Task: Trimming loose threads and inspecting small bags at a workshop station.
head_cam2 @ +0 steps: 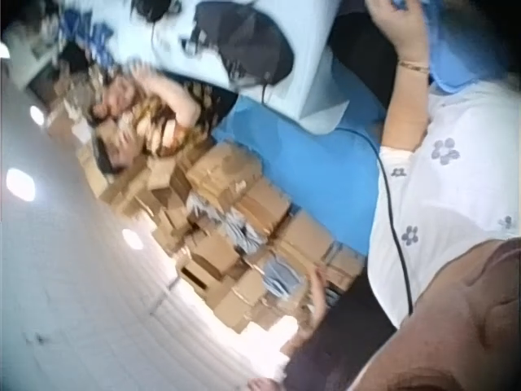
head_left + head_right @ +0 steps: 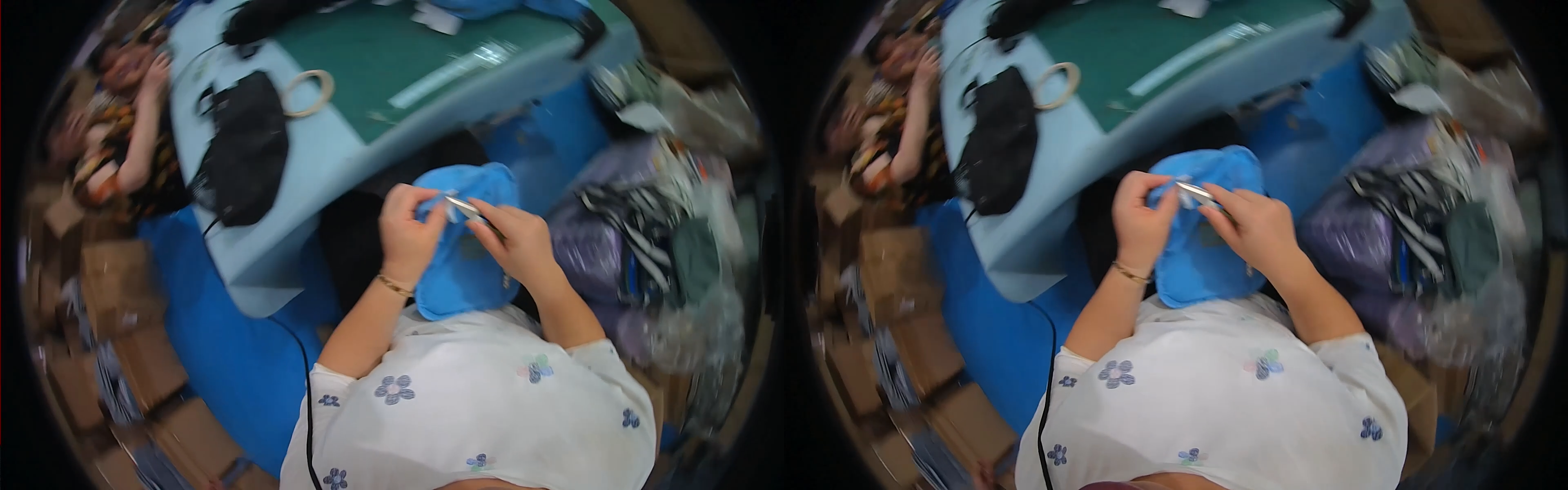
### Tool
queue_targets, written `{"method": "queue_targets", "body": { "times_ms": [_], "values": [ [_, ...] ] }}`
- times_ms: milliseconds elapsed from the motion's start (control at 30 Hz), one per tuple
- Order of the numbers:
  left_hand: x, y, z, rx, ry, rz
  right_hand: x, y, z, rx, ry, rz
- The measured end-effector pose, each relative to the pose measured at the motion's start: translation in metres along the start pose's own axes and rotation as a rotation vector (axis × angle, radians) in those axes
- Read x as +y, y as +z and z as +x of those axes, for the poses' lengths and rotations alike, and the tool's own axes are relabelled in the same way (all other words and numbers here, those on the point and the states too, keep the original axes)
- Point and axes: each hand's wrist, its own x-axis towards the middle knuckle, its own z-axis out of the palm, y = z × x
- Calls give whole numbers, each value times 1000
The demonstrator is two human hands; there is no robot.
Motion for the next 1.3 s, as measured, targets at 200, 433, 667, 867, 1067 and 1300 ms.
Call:
{"method": "queue_targets", "body": {
  "times_ms": [200,433,667,867,1067,1300],
  "values": [
    [-2,-6,-7,139,36,9,-3,11,13,61,3,78],
    [4,-22,-18,191,-27,-57,11,23,33,-45,-213,156],
    [12,-32,-14,180,-51,-76,40,66,57,-8,45,535],
    [-7,-26,-13,154,-72,-6,35,80,61,-80,-13,607],
    [-14,-27,-15,123,-153,-45,42,75,56,-194,17,631],
    [-14,-26,-14,4,-313,-243,53,80,49,-195,61,685]
  ]
}}
